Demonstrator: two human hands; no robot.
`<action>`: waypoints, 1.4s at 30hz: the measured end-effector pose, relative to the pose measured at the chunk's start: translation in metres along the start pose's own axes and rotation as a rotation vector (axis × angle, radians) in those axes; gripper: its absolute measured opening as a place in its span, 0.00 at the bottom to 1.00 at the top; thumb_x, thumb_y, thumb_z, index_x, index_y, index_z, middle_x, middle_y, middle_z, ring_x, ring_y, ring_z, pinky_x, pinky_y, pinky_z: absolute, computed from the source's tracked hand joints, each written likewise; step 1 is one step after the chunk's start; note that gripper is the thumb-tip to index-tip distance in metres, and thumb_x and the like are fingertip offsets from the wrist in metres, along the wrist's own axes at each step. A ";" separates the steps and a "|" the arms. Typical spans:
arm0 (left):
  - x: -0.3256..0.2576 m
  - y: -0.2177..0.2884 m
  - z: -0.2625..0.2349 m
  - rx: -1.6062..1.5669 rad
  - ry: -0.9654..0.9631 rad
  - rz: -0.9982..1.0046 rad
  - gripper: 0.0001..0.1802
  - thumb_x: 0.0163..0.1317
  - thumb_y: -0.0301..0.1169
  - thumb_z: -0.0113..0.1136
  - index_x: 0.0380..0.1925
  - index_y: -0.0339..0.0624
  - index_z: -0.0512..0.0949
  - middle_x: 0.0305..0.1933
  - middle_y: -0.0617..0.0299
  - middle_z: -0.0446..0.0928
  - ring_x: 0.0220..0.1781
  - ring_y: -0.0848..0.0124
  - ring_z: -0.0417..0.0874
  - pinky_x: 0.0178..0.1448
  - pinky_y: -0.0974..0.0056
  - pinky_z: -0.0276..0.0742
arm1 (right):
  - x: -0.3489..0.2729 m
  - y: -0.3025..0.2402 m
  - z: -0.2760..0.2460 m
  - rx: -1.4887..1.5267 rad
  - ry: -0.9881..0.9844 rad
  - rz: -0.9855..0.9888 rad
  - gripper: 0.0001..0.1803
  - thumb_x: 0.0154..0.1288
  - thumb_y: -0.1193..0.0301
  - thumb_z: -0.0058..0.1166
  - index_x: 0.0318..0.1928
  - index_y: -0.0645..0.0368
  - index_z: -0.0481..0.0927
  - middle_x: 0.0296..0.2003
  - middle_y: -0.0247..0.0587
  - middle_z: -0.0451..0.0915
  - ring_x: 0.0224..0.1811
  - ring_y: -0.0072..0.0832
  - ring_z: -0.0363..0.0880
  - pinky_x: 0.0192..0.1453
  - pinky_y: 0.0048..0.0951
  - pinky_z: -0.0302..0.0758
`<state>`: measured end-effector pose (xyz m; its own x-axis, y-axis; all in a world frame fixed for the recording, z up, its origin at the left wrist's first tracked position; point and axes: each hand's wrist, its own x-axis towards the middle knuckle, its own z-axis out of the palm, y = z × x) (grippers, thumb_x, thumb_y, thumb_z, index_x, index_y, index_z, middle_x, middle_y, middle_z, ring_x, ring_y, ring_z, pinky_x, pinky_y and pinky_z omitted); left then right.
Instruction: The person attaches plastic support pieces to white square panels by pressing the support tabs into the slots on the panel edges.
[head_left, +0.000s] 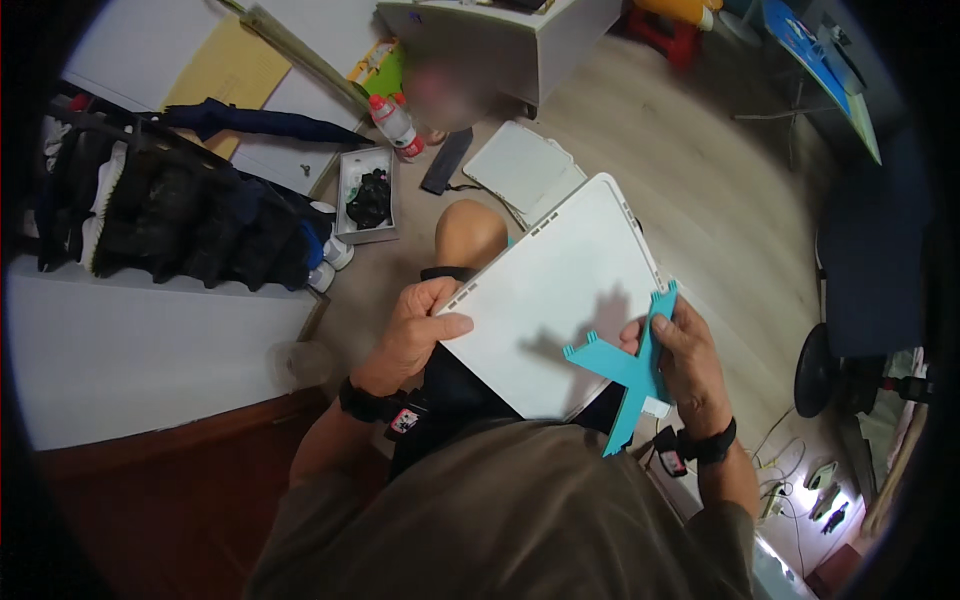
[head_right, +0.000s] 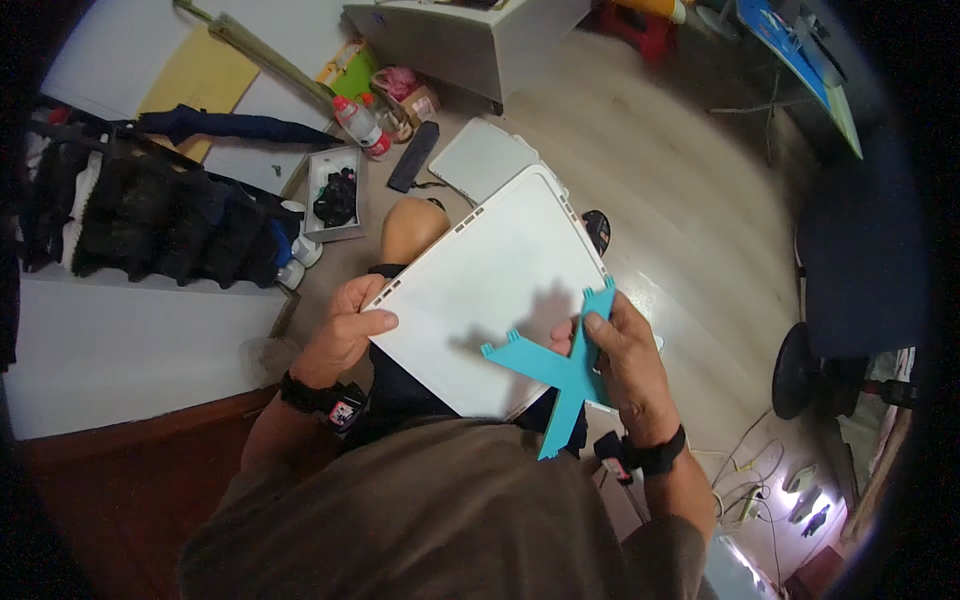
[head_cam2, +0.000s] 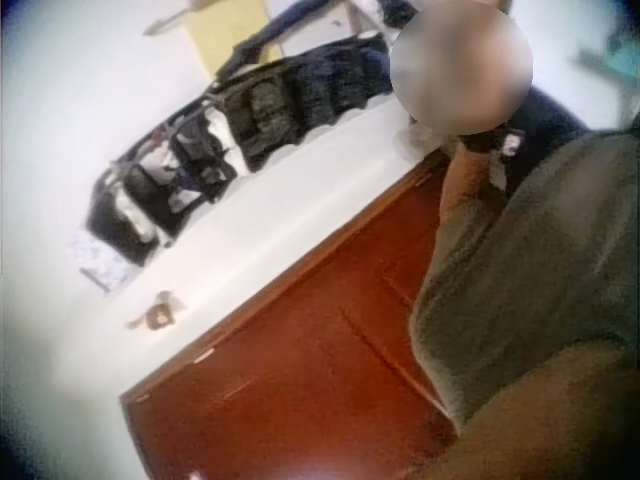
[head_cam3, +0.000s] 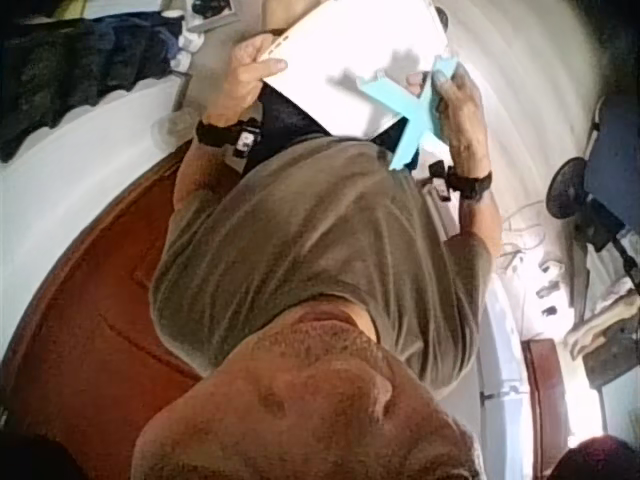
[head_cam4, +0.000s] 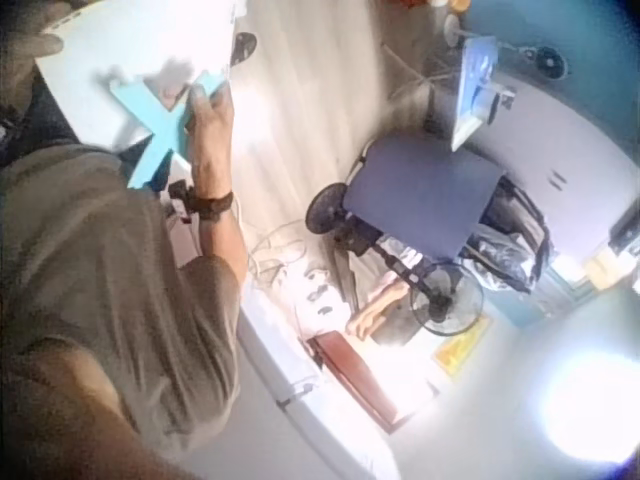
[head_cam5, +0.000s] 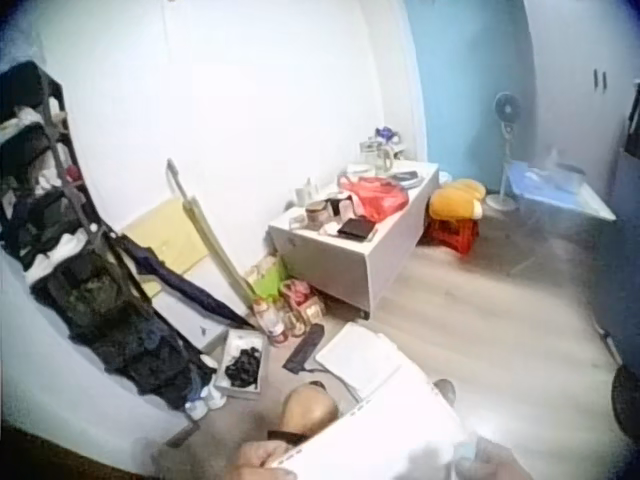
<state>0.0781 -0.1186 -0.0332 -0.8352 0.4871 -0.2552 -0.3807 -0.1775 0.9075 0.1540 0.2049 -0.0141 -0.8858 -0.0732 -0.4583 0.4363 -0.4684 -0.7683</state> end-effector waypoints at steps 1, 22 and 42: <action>-0.001 0.004 -0.001 -0.011 -0.004 -0.010 0.09 0.53 0.23 0.61 0.27 0.43 0.69 0.29 0.70 0.68 0.32 0.81 0.67 0.37 0.74 0.62 | 0.007 -0.006 0.010 -0.003 0.012 0.009 0.14 0.70 0.70 0.49 0.52 0.63 0.69 0.40 0.46 0.80 0.36 0.30 0.83 0.44 0.32 0.82; -0.025 -0.008 -0.010 0.104 -0.241 -0.096 0.38 0.48 0.23 0.46 0.65 0.30 0.59 0.53 0.53 0.73 0.57 0.66 0.72 0.62 0.65 0.66 | 0.046 0.023 0.098 -1.348 0.039 -0.251 0.19 0.71 0.63 0.50 0.54 0.63 0.67 0.19 0.53 0.75 0.24 0.52 0.79 0.29 0.44 0.73; -0.018 0.011 0.030 0.247 -0.386 0.054 0.50 0.39 0.29 0.52 0.68 0.31 0.50 0.60 0.53 0.64 0.65 0.66 0.63 0.69 0.62 0.55 | 0.021 -0.033 0.104 -1.307 -0.021 -0.517 0.33 0.63 0.75 0.56 0.69 0.59 0.62 0.38 0.55 0.80 0.34 0.51 0.81 0.36 0.44 0.77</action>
<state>0.1008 -0.1040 -0.0082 -0.6246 0.7739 -0.1048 -0.1953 -0.0249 0.9804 0.1050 0.1270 0.0483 -0.9863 -0.1647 -0.0027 -0.1148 0.6991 -0.7057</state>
